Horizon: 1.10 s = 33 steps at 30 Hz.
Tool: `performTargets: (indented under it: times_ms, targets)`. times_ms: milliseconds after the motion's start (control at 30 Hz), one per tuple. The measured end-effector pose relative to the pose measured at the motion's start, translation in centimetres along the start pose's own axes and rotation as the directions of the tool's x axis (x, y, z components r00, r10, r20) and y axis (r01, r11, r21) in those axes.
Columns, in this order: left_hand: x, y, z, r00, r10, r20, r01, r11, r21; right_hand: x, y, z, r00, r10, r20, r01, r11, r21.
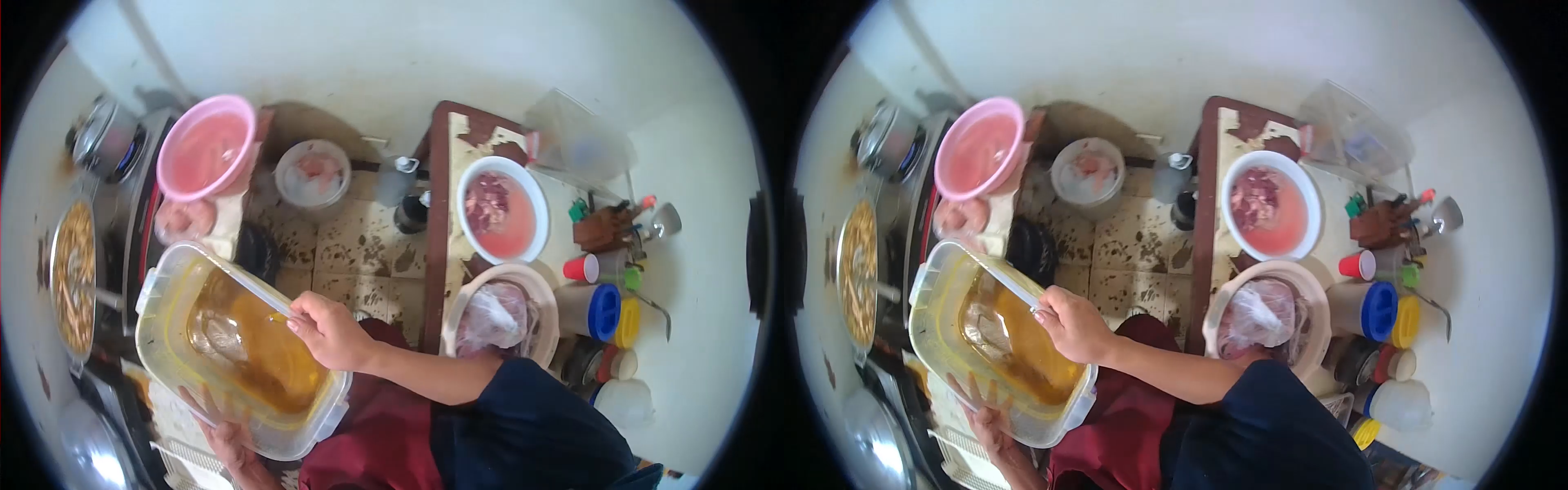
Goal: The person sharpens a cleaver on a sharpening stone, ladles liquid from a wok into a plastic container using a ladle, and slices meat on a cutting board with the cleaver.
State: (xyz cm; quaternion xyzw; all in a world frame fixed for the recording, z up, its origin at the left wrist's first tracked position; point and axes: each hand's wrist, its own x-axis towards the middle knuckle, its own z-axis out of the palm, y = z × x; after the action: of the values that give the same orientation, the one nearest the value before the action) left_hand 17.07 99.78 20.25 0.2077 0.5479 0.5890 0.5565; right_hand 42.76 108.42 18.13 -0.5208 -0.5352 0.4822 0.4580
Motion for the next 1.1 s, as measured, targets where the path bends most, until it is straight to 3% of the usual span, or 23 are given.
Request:
performTargets:
  times_ms: [100, 167, 267, 333, 367, 467, 600, 633, 667, 700, 733, 800, 933, 1100]
  targets:
    - [3.8, -1.8, 3.5, 0.977, -0.019, 0.211, 0.000, 0.996, 0.088, -0.4, 0.2, -5.6, 0.991, 0.061, -0.116, -0.067, 0.997, -0.048]
    - [6.3, -2.2, 7.7, 0.941, -0.041, 0.337, 0.002, 0.993, 0.116, -0.7, 1.7, -8.0, 0.959, 0.073, -0.275, -0.067, 0.997, 0.032]
    - [10.4, -2.2, 15.8, 0.900, -0.110, 0.421, -0.008, 0.963, 0.270, -1.0, 2.7, -11.9, 0.868, 0.060, -0.493, -0.038, 0.998, 0.055]
    - [13.1, -2.2, 21.6, 0.818, -0.214, 0.534, 0.036, 0.945, 0.324, -0.8, 3.4, -13.9, 0.798, 0.112, -0.592, -0.048, 0.991, 0.122]
    - [14.6, -2.2, 24.6, 0.768, -0.259, 0.585, 0.049, 0.935, 0.350, -0.3, 4.3, -15.0, 0.775, 0.050, -0.630, -0.019, 0.998, 0.055]
    - [20.3, -3.0, 33.2, 0.527, -0.368, 0.766, -0.051, 0.886, 0.461, 1.5, 4.8, -18.9, 0.734, 0.080, -0.674, 0.035, 0.987, 0.155]
    - [26.4, -5.8, 46.4, 0.233, -0.529, 0.816, -0.107, 0.820, 0.562, 4.0, 5.3, -23.6, 0.735, 0.281, -0.617, -0.061, 0.933, 0.354]
    - [28.6, -6.9, 49.6, 0.145, -0.574, 0.806, -0.166, 0.788, 0.592, 4.7, 6.2, -24.5, 0.756, 0.244, -0.607, -0.033, 0.941, 0.337]
    - [30.5, -7.8, 52.7, 0.060, -0.622, 0.781, -0.231, 0.752, 0.617, 5.5, 6.6, -25.0, 0.730, 0.307, -0.610, -0.025, 0.905, 0.425]
    - [30.7, -8.4, 55.9, 0.016, -0.649, 0.761, -0.161, 0.749, 0.642, 6.6, 6.5, -25.9, 0.710, 0.360, -0.605, -0.010, 0.864, 0.503]
    - [31.8, -9.5, 58.9, -0.054, -0.672, 0.738, -0.211, 0.731, 0.650, 7.8, 6.1, -26.5, 0.695, 0.413, -0.589, 0.007, 0.815, 0.580]
    - [33.8, -11.6, 65.0, -0.180, -0.698, 0.693, -0.317, 0.708, 0.631, 10.4, 7.4, -27.7, 0.624, 0.432, -0.651, 0.082, 0.793, 0.604]
    - [33.3, -14.3, 74.7, -0.212, -0.753, 0.623, -0.424, 0.645, 0.636, 14.5, 8.4, -30.8, 0.489, 0.474, -0.732, 0.201, 0.756, 0.623]
    - [36.2, -22.8, 83.3, -0.212, -0.737, 0.642, -0.718, 0.563, 0.409, 17.4, 11.8, -35.3, 0.374, 0.465, -0.802, 0.295, 0.760, 0.578]
